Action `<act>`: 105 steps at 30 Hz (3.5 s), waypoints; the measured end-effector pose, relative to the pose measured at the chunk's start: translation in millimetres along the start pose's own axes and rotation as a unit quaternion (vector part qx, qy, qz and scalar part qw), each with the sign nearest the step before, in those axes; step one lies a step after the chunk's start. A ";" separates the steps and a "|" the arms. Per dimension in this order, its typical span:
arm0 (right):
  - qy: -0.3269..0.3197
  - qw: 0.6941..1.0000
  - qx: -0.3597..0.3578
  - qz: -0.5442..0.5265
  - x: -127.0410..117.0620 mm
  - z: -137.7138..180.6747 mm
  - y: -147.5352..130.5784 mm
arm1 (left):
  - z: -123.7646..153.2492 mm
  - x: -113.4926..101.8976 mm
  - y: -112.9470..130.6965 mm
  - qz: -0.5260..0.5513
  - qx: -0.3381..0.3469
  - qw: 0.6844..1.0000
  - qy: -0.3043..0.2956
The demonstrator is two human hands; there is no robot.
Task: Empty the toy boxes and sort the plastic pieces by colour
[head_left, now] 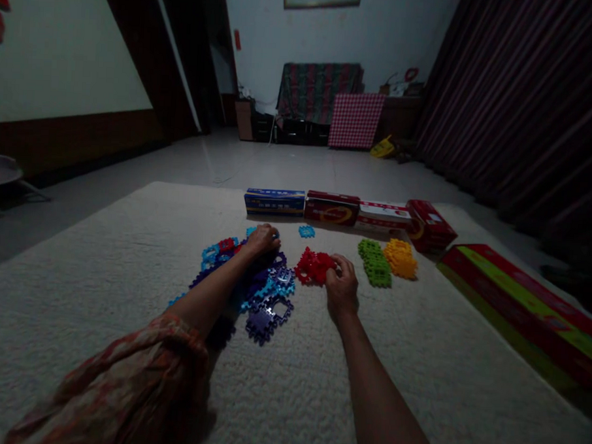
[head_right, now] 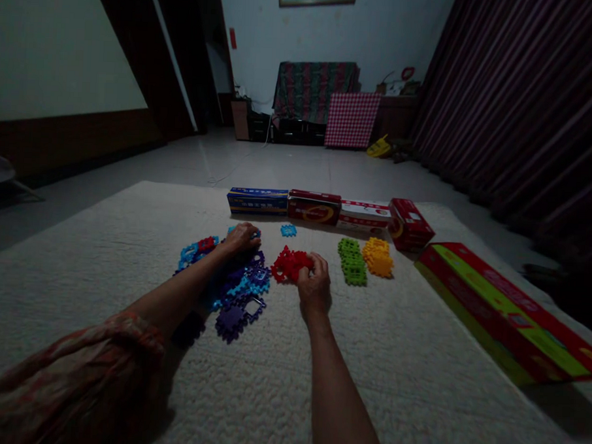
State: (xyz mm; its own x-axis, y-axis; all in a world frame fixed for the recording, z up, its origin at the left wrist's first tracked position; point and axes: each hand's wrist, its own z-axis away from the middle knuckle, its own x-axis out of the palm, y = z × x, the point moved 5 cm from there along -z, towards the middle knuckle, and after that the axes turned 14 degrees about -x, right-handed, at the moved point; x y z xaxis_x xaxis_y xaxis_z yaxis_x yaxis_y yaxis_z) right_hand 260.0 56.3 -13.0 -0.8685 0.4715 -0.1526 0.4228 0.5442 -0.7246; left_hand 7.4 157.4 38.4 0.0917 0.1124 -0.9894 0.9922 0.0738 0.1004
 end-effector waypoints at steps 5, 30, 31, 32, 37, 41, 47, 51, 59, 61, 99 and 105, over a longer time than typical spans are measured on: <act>-0.004 1.000 -0.002 0.001 1.6 0.0 1.6 | -2.0 7.0 2.7 -0.030 -0.021 0.999 0.010; -0.001 1.000 -0.010 0.001 3.2 -0.6 1.3 | 14.4 -12.3 23.6 0.058 -0.005 0.998 0.000; -0.001 1.000 -0.009 0.001 2.9 -0.4 1.1 | 14.8 -12.1 26.9 0.063 -0.001 0.998 -0.001; -0.003 1.000 -0.010 0.001 2.7 -0.2 0.6 | 14.9 -11.7 29.7 0.066 0.005 0.998 -0.001; -0.012 1.000 -0.012 0.004 1.9 -0.3 -2.4 | 14.1 -15.3 35.6 0.078 0.020 0.996 0.023; -0.013 1.000 -0.002 -0.001 1.6 -0.2 -3.1 | 22.0 -19.6 40.0 0.151 0.012 0.988 0.011; -0.014 1.000 0.002 -0.004 1.2 -0.1 -2.5 | 41.0 -13.7 64.9 0.255 0.087 0.962 -0.042; -0.005 1.000 0.004 -0.003 1.6 0.3 0.1 | 34.8 -11.3 58.2 0.241 0.046 0.969 -0.036; -0.005 1.000 0.001 -0.010 2.8 0.3 2.9 | 29.2 -6.3 41.3 0.135 -0.020 0.990 -0.023; -0.002 1.000 0.002 -0.006 1.7 -0.3 2.7 | 32.8 -5.0 40.8 0.141 -0.009 0.990 -0.016; 0.003 0.998 0.059 0.033 -10.2 -0.4 -5.2 | 80.5 -27.0 30.3 0.144 0.024 0.989 0.025; 0.010 0.997 0.052 0.064 -20.4 8.7 -6.5 | 104.6 -11.2 86.7 0.145 0.068 0.987 -0.030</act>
State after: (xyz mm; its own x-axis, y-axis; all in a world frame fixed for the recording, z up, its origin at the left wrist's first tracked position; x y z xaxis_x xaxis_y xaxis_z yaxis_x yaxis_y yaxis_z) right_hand 272.8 37.1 -11.1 -0.8037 0.5463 -0.2360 0.4999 0.4046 -0.7658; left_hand 101.2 58.9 47.2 0.3748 0.0501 -0.9258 0.9251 -0.0864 0.3698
